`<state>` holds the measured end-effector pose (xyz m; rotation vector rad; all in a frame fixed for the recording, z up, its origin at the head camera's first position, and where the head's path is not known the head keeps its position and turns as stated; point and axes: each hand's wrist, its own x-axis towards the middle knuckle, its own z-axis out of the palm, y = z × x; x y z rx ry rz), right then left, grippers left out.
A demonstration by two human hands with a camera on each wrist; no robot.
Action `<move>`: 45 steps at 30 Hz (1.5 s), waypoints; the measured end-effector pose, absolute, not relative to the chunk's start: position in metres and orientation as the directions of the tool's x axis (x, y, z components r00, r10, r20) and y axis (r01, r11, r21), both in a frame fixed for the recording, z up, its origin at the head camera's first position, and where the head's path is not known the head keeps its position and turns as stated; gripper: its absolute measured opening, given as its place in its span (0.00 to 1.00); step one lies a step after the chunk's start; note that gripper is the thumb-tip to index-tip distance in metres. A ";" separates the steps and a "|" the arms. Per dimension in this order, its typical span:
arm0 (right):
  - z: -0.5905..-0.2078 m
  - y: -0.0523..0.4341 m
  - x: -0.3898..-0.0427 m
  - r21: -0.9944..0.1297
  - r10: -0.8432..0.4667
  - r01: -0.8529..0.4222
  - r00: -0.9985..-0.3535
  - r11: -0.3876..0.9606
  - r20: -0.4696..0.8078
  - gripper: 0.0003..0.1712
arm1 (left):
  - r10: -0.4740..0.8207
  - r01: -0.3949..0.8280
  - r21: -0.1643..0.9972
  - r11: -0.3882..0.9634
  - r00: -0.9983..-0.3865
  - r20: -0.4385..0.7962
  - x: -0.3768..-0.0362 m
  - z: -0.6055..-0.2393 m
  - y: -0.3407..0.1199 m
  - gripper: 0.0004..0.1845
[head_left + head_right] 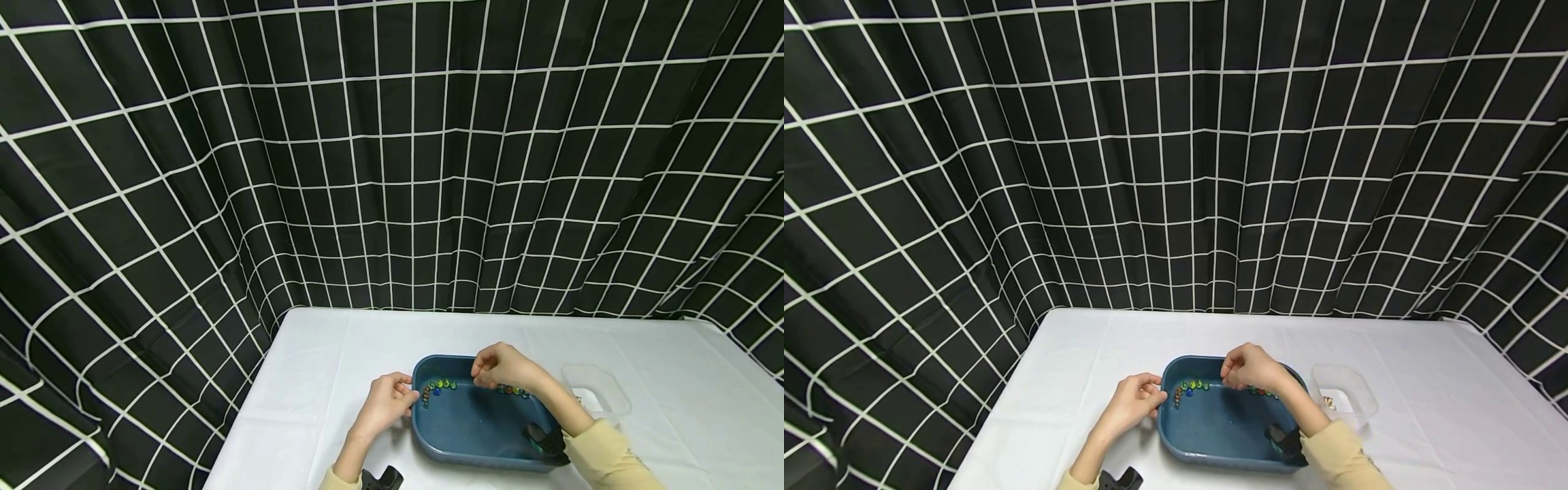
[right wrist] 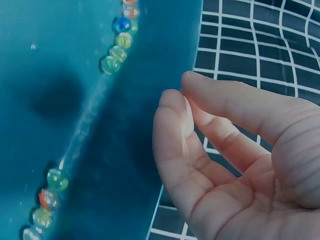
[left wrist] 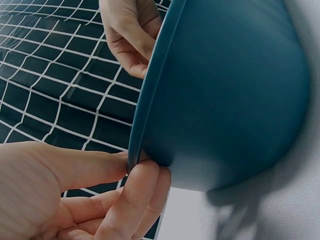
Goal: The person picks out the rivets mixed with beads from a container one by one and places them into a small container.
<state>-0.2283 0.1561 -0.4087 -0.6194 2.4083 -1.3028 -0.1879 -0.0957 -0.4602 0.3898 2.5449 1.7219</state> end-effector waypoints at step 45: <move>-0.431 0.105 -0.235 -0.808 -0.600 -0.293 -0.795 0.511 -0.092 0.03 | 0.236 0.172 0.925 0.340 -0.967 0.093 -0.187 -0.457 -0.096 0.15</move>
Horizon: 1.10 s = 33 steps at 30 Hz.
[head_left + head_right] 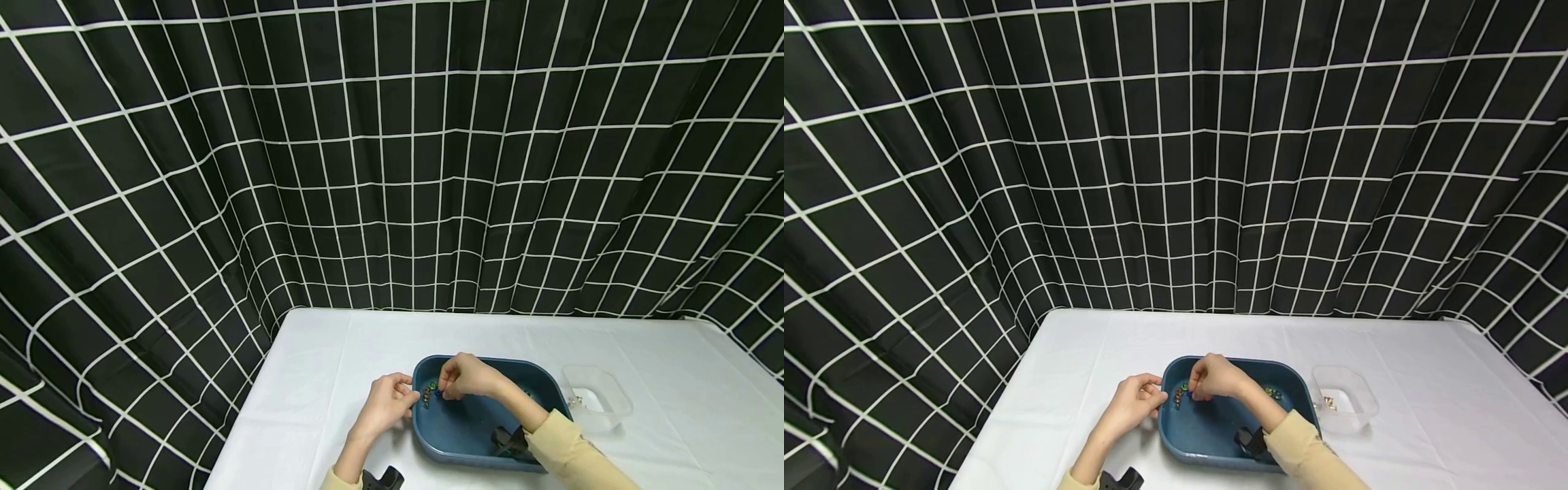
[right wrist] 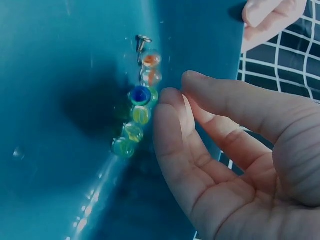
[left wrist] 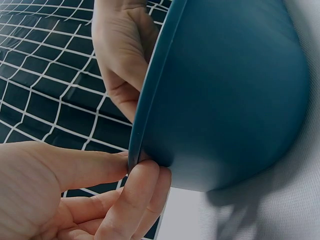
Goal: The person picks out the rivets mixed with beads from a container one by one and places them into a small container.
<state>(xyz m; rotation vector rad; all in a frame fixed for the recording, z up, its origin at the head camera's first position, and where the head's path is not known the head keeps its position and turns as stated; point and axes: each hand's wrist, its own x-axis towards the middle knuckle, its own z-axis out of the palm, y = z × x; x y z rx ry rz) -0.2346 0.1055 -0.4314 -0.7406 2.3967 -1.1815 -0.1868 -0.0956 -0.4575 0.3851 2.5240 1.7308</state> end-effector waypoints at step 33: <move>-0.446 0.080 -0.235 -0.783 -0.642 -0.314 -0.755 0.537 -0.137 0.05 | 0.248 0.174 0.919 0.353 -0.965 0.088 -0.187 -0.457 -0.098 0.14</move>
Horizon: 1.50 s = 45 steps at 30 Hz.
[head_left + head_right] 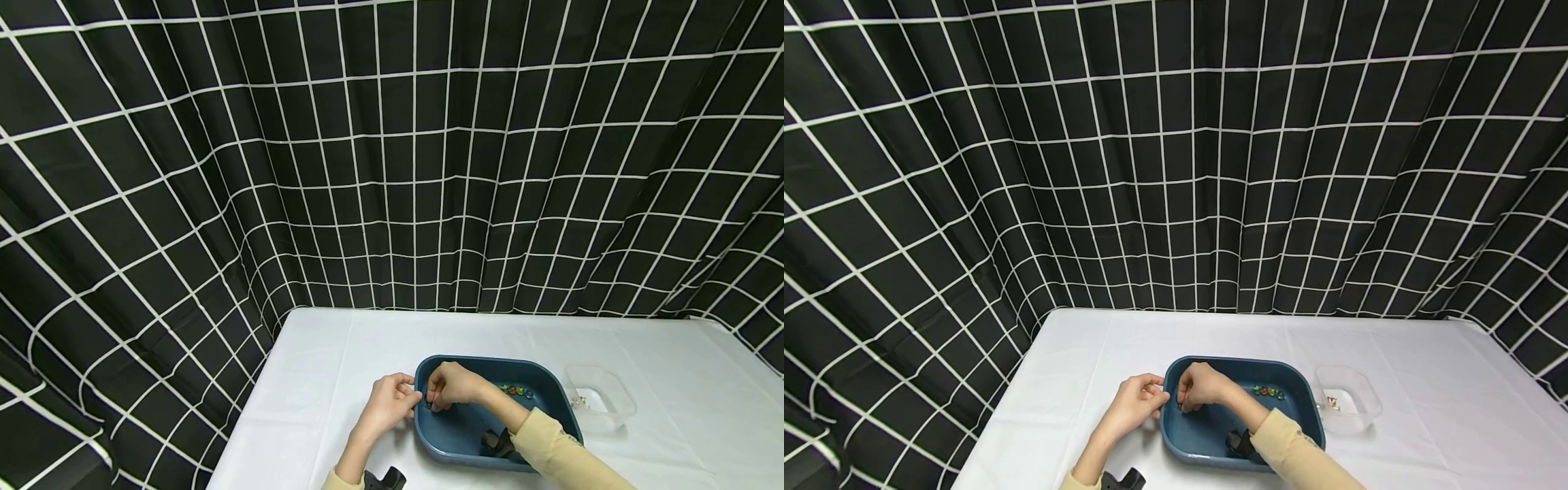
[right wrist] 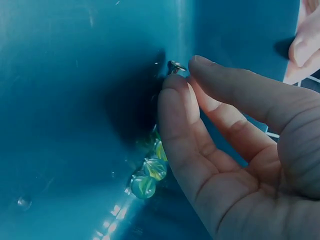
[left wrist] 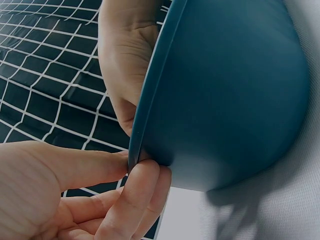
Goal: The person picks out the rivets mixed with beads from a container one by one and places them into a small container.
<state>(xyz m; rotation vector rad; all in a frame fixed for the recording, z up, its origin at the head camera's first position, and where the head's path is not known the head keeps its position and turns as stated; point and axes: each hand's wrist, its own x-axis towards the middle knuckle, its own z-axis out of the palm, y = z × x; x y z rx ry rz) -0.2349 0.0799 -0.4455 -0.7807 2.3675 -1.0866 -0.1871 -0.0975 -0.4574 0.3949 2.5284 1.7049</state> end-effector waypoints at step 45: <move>-0.457 0.067 -0.232 -0.753 -0.646 -0.386 -0.760 0.533 -0.068 0.08 | 0.249 0.170 0.919 0.356 -0.965 0.083 -0.187 -0.458 -0.097 0.14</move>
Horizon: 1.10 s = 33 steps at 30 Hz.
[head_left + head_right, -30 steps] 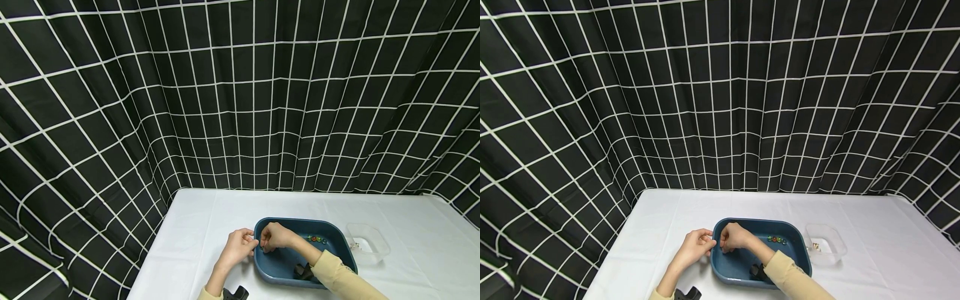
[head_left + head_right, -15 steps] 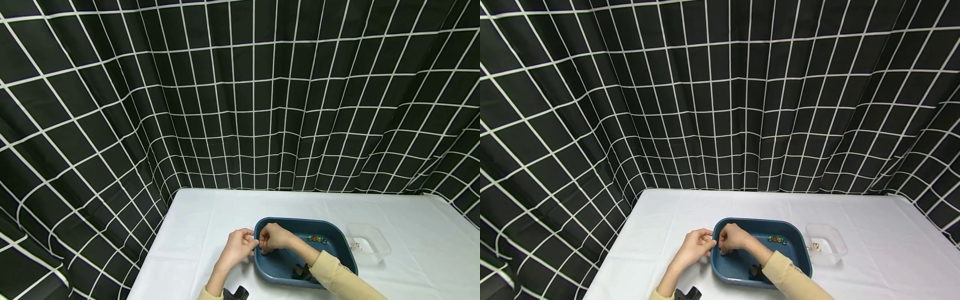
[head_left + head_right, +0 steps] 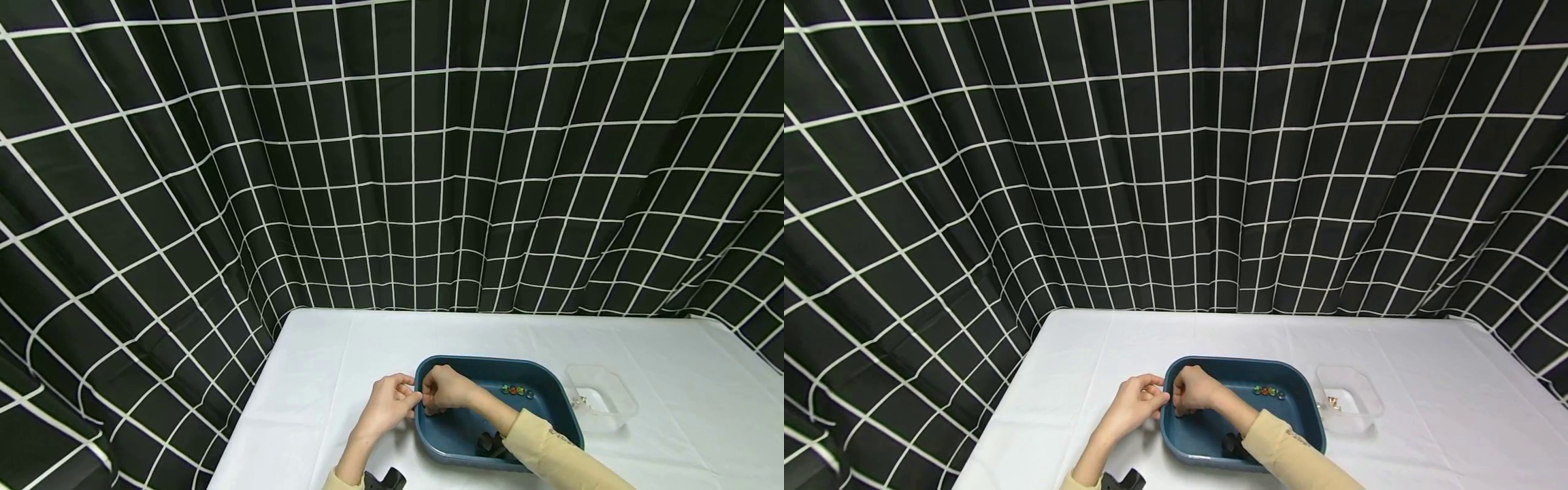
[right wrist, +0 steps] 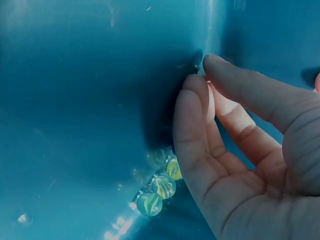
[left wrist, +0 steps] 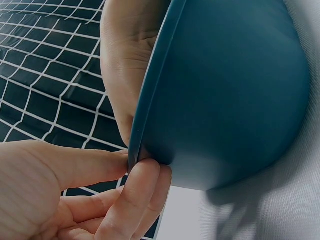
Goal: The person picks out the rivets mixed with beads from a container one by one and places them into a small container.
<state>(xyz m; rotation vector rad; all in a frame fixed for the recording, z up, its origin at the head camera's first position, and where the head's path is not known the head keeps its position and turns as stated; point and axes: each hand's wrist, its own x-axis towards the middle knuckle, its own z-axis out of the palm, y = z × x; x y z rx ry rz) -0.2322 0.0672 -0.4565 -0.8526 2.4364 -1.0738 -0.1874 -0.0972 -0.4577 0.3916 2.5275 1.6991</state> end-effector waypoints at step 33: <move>-0.455 0.068 -0.236 -0.737 -0.670 -0.415 -0.740 0.533 -0.068 0.07 | 0.246 0.174 0.923 0.342 -0.965 0.091 -0.188 -0.459 -0.097 0.14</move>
